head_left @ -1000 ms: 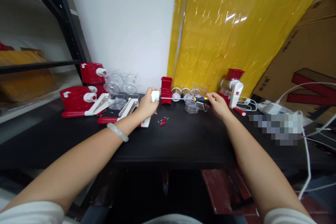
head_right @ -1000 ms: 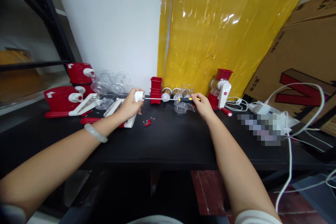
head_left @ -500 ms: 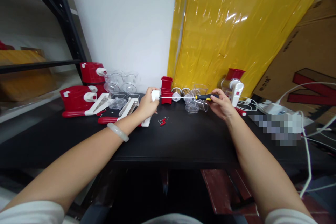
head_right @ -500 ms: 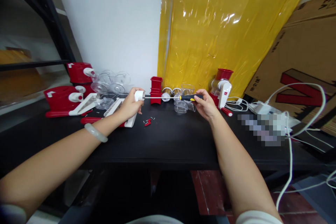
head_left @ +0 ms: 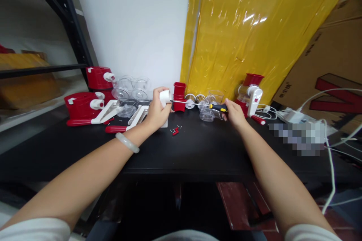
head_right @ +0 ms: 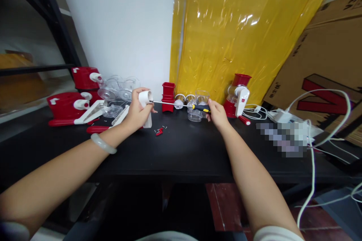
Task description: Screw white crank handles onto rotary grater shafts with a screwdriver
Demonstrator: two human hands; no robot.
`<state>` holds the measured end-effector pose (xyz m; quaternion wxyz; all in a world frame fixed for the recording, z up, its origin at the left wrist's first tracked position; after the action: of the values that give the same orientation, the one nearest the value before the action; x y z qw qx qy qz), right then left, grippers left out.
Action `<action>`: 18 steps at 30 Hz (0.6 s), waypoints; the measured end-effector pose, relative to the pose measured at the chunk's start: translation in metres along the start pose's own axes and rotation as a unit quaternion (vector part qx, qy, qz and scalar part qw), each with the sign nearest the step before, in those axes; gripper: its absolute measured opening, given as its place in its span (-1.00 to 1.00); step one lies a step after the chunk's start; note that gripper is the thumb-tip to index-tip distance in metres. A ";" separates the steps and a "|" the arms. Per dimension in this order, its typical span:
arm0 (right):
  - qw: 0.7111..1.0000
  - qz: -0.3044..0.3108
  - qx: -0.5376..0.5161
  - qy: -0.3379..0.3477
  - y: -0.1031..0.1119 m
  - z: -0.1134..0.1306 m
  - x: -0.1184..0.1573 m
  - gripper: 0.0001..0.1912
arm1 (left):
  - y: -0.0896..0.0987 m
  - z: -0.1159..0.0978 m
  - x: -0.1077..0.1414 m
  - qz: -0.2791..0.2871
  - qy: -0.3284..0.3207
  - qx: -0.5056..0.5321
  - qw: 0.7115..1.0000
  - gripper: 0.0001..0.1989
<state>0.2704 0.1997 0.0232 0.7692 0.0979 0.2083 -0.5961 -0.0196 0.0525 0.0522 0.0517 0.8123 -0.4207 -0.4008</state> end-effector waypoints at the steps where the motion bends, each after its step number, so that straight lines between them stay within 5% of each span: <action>1: 1.000 -0.011 0.003 0.028 0.002 0.007 0.001 -0.44 | 0.001 -0.002 0.001 -0.011 -0.009 -0.001 1.000 -0.45; 8: 0.976 -0.067 -0.003 0.208 0.017 0.046 0.014 -0.56 | 0.004 -0.002 0.009 -0.067 -0.076 -0.014 0.995 -0.40; 13: 0.968 -0.091 -0.018 0.234 0.023 0.048 0.017 -0.59 | 0.005 -0.007 0.014 -0.090 -0.136 -0.001 0.987 -0.52; 18: 0.966 -0.108 -0.019 0.236 0.027 0.047 0.017 -0.61 | 0.001 -0.008 0.012 -0.064 -0.121 -0.028 0.990 -0.59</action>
<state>0.3087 0.1738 0.0551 0.6312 0.1982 0.4047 -0.6313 -0.0113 0.0408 0.0504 -0.0029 0.7815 -0.3595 -0.5100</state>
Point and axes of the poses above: each hand's wrist, its own x-axis away from the middle knuckle, its own y-axis out of the back of the hand, z = x × y, the point moved 9 cm from there along -x, towards the middle knuckle, and after that the axes turned 15 degrees about -x, right-handed, at the moved point
